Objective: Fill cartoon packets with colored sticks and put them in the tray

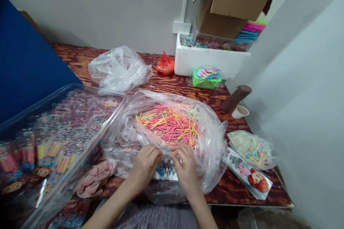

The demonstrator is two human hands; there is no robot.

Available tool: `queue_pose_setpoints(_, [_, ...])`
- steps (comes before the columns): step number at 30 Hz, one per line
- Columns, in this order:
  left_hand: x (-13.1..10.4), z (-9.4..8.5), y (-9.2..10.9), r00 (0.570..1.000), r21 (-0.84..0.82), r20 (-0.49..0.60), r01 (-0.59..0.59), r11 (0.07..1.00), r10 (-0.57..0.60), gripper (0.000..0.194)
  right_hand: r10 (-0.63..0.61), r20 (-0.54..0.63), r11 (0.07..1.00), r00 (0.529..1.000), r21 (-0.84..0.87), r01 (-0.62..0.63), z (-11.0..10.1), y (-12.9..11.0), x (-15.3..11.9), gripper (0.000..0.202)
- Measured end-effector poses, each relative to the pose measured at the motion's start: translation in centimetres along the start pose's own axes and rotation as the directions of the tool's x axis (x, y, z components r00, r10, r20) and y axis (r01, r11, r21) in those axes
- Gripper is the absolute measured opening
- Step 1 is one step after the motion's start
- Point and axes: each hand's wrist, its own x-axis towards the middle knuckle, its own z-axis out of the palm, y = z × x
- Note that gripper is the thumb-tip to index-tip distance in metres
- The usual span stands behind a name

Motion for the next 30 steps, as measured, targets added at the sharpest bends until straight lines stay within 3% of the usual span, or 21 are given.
queue_pose_setpoints(3, [-0.3, 0.0, 0.1, 1.000, 0.001, -0.002, 0.016, 1.000, -0.016, 0.027, -0.028, -0.003, 0.999, 1.000, -0.042, 0.028, 0.1, -0.4, -0.1, 0.021])
queue_pose_setpoints(7, [-1.1, -0.2, -0.2, 0.999, -0.035, 0.029, 0.039, 0.999, -0.038, 0.026, 0.014, 0.149, 1.000, 0.989, -0.019, -0.011, -0.7, 0.5, 1.2, 0.034])
queue_pose_setpoints(10, [-2.1, -0.2, -0.3, 0.996, -0.019, 0.077, 0.051, 0.999, -0.049, 0.024, -0.033, 0.177, 0.983, 0.984, -0.170, 0.064, -1.8, 2.2, 3.6, 0.025])
queue_pose_setpoints(12, [-2.8, 0.3, -0.4, 0.992, 0.035, 0.110, 0.050, 0.998, -0.054, 0.022, -0.133, 0.231, 0.898, 0.964, -0.385, 0.216, -2.0, 3.5, 5.3, 0.019])
queue_pose_setpoints(15, [-3.5, 1.5, -0.8, 0.985, 0.103, 0.155, 0.060, 0.993, -0.075, 0.019, -0.203, 0.399, 0.721, 0.894, -0.557, 0.412, -1.1, 5.2, 7.5, 0.048])
queue_pose_setpoints(17, [-3.8, 2.2, -1.0, 0.981, 0.116, 0.167, 0.079, 0.990, -0.097, 0.017, -0.206, 0.461, 0.673, 0.863, -0.574, 0.467, -0.1, 5.8, 8.4, 0.057])
queue_pose_setpoints(22, [-3.9, 2.3, -1.3, 0.982, 0.094, 0.150, 0.098, 0.991, -0.112, 0.017, -0.207, 0.454, 0.710, 0.867, -0.540, 0.452, 1.2, 6.3, 9.3, 0.040])
queue_pose_setpoints(27, [-3.7, 2.1, -1.5, 0.982, 0.063, 0.149, 0.105, 0.992, -0.114, 0.019, -0.189, 0.445, 0.724, 0.875, -0.539, 0.430, 1.3, 6.2, 9.1, 0.052])
queue_pose_setpoints(30, [-3.6, 2.3, -1.6, 0.981, 0.051, 0.153, 0.111, 0.992, -0.118, 0.021, -0.191, 0.451, 0.716, 0.872, -0.544, 0.438, 1.9, 5.5, 9.3, 0.039])
